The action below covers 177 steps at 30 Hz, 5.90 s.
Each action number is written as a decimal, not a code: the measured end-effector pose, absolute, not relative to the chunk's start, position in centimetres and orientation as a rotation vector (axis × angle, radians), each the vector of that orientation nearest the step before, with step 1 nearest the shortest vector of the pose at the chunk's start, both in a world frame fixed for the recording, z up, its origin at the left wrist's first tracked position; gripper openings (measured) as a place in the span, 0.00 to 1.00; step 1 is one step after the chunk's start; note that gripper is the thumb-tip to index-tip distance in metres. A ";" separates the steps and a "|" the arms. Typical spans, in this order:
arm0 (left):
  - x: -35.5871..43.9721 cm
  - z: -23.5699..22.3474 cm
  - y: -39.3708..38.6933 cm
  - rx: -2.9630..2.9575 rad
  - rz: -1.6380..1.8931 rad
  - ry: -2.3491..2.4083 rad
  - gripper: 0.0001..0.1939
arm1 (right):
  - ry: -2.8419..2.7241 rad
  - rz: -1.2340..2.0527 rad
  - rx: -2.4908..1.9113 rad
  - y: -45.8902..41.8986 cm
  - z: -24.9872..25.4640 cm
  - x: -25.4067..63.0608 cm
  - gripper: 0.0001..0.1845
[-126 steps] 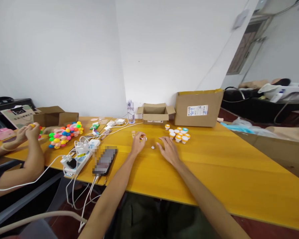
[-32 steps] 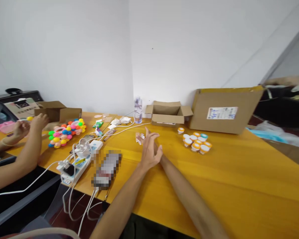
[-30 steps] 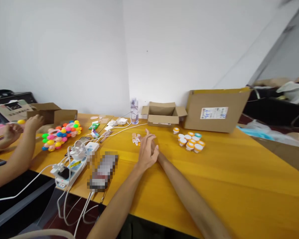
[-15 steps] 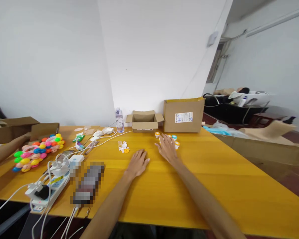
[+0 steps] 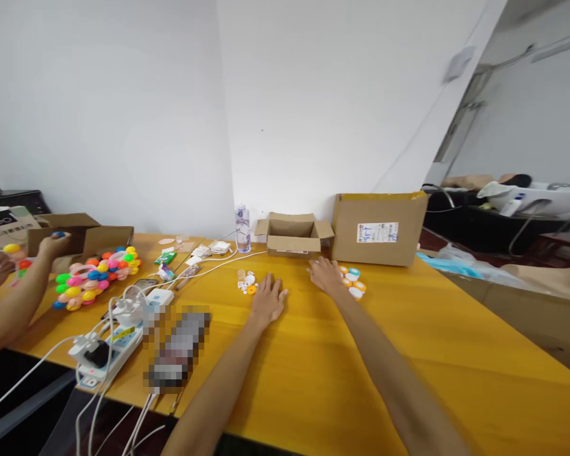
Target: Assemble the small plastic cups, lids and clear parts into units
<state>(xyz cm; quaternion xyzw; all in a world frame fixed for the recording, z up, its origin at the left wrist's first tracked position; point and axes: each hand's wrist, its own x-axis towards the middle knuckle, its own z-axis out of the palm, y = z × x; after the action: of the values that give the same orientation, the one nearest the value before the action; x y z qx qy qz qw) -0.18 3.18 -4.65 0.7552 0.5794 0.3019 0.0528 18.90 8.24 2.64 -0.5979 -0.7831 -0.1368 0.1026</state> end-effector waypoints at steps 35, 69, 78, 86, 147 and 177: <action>0.0 -1.1 -0.5 1.830 1.138 1.060 0.11 | -1.699 1.105 -0.912 0.4 -2.0 17.3 0.21; 0.2 0.0 -1.5 1.986 1.051 1.093 0.13 | -1.584 1.078 -0.937 0.3 -2.6 16.5 0.23; 0.4 -0.3 -1.2 1.986 1.024 1.227 0.16 | -1.596 1.067 -0.945 0.1 -2.4 16.4 0.24; 0.1 -0.2 -1.5 1.994 1.087 1.085 0.17 | -1.562 1.085 -0.916 0.2 -2.4 16.5 0.24; 0.0 -0.1 -1.8 2.080 0.986 1.192 0.16 | -1.608 1.073 -0.923 0.3 -3.0 16.5 0.23; 0.0 -0.3 -2.2 2.073 0.977 1.172 0.18 | -1.639 1.054 -0.927 0.1 -2.8 16.8 0.22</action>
<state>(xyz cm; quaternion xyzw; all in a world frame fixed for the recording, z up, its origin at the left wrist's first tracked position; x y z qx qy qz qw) -0.01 -2.18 -0.31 0.7732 0.4370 0.3643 0.2800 16.76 0.10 -2.78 -0.3786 -0.6694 0.4306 0.4724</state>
